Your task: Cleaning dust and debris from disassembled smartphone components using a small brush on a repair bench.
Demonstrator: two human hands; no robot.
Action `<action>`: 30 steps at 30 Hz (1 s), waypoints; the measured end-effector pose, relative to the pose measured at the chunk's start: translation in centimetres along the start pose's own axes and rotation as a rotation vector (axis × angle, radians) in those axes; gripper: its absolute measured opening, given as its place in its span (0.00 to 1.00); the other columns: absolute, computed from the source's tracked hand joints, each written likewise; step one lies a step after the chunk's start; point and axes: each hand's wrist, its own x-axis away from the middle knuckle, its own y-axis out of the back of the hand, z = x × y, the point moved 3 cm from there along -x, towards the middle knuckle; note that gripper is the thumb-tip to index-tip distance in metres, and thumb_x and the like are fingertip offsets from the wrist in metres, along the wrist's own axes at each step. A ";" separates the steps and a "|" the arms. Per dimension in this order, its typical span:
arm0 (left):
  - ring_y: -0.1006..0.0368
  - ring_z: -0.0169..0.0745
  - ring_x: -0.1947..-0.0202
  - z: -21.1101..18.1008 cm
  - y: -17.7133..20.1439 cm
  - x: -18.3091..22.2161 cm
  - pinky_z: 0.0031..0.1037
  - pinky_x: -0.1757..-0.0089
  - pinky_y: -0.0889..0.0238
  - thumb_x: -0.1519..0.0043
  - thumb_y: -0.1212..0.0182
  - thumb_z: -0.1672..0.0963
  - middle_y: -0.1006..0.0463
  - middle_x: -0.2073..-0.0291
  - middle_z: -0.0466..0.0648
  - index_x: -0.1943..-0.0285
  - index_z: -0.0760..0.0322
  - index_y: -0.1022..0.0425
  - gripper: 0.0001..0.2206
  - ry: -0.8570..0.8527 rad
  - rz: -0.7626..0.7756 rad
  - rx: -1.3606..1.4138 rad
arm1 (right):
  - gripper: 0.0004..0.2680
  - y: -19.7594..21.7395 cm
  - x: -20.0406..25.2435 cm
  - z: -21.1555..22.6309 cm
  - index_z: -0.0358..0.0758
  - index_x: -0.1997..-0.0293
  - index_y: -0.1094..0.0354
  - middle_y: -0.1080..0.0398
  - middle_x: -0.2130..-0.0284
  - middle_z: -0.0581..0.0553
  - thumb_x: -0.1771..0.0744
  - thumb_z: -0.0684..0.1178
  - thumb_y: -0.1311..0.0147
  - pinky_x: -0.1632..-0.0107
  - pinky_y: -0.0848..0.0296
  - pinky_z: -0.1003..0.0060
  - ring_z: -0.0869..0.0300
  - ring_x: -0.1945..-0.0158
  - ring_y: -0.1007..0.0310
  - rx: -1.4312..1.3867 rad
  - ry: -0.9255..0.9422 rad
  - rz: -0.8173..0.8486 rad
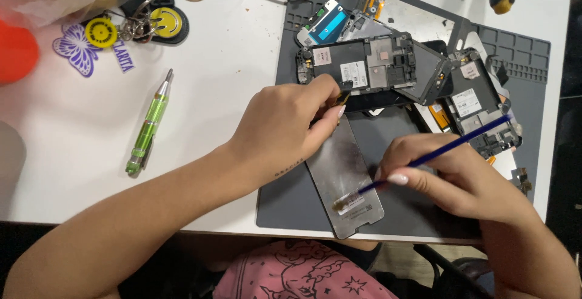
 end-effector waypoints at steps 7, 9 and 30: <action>0.30 0.44 0.77 -1.4 0.2 0.7 0.36 0.80 0.44 0.31 0.37 0.56 0.28 0.78 0.44 0.57 0.60 0.30 0.06 -0.195 -0.001 -0.218 | 0.12 0.0 0.2 0.3 0.37 0.64 0.28 0.23 0.70 0.44 0.29 0.52 0.55 0.60 0.23 0.64 0.52 0.68 0.20 -0.060 0.053 0.081; 0.29 0.42 0.73 -2.0 0.2 0.9 0.33 0.76 0.42 0.31 0.35 0.57 0.27 0.75 0.43 0.58 0.59 0.29 0.06 -0.298 -0.017 -0.341 | 0.09 0.6 0.5 -0.2 0.33 0.61 0.29 0.22 0.66 0.41 0.30 0.46 0.54 0.52 0.20 0.60 0.51 0.60 0.19 0.039 0.109 -0.176; 0.30 0.49 0.68 -2.5 0.4 0.1 0.33 0.64 0.35 0.31 0.34 0.60 0.25 0.68 0.51 0.61 0.67 0.26 0.07 -0.369 0.020 -0.228 | 0.12 3.9 2.4 -1.4 0.40 0.66 0.27 0.23 0.74 0.49 0.30 0.54 0.55 0.67 0.25 0.66 0.56 0.73 0.21 0.069 0.004 0.055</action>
